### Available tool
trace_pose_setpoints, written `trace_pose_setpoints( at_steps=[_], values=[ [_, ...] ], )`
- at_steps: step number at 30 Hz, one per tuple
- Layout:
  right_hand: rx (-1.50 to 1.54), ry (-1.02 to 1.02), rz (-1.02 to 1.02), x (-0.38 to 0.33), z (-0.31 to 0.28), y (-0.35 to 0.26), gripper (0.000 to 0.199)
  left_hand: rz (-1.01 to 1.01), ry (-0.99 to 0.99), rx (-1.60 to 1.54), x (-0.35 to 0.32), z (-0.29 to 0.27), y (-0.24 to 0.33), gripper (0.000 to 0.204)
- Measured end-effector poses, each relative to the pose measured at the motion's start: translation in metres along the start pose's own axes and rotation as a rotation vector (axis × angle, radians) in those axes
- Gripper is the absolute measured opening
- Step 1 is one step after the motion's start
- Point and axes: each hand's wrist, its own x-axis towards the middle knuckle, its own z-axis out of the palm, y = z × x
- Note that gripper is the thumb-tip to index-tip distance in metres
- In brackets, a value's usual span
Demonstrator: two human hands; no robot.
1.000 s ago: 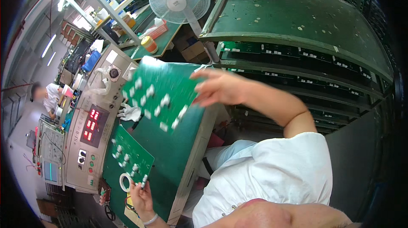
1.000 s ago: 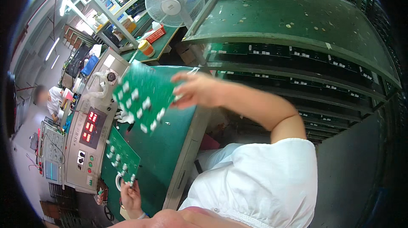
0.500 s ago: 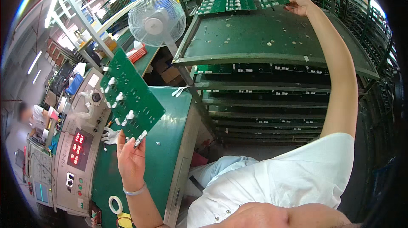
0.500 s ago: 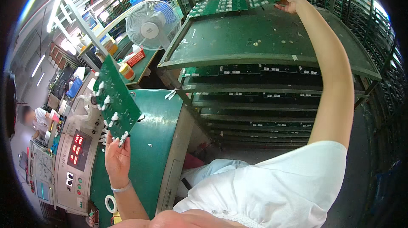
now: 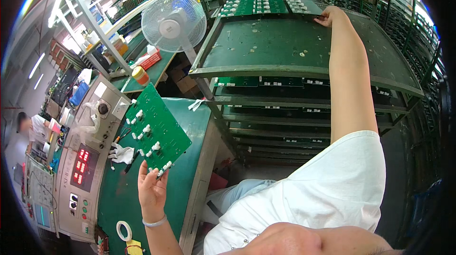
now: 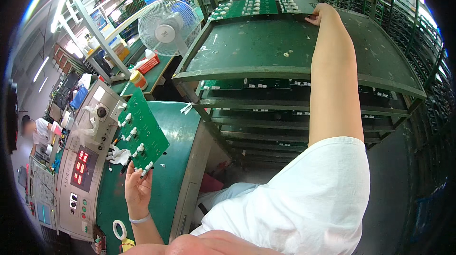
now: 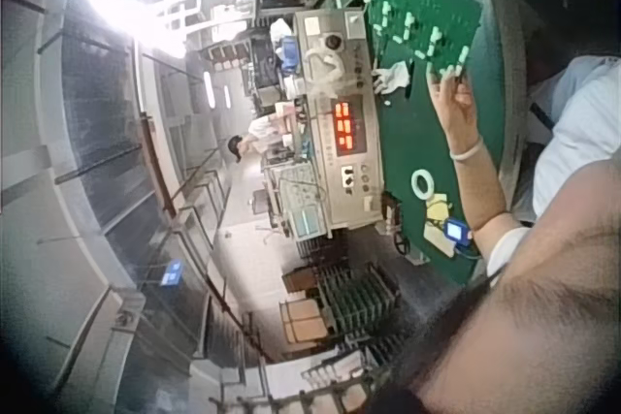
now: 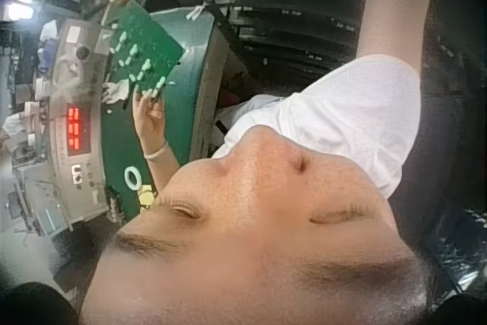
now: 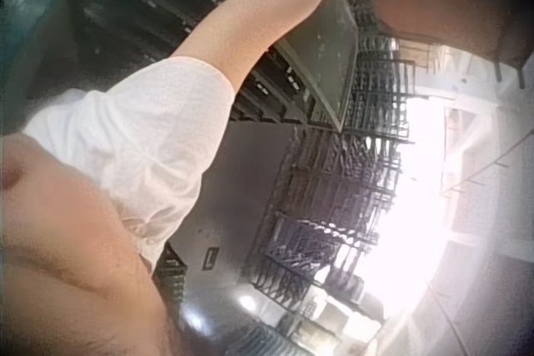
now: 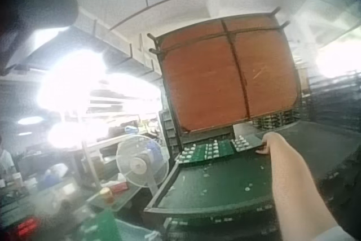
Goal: The person is testing printed circuit boards (PCBs) using a handheld electronic tester at a factory workbench.
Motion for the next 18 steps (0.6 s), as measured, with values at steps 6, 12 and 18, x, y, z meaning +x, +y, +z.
trace_pose_setpoints(
  at_steps=[6, 12, 18],
  values=[
    [-1.13, 0.465, -0.382, -0.075, 0.046, 0.027, 0.042, 0.035, 0.056, 0.041, -0.022, -0.004, 0.002, 0.046],
    [-1.309, -0.095, -0.924, -0.117, 0.104, 0.007, 0.038, 0.064, 0.065, 0.036, -0.015, 0.018, -0.005, 0.054],
    [-0.992, -1.437, -0.371, -0.363, 0.137, 0.235, 0.052, 0.223, 0.058, -0.015, -0.012, 0.049, -0.004, 0.049]
  ],
)
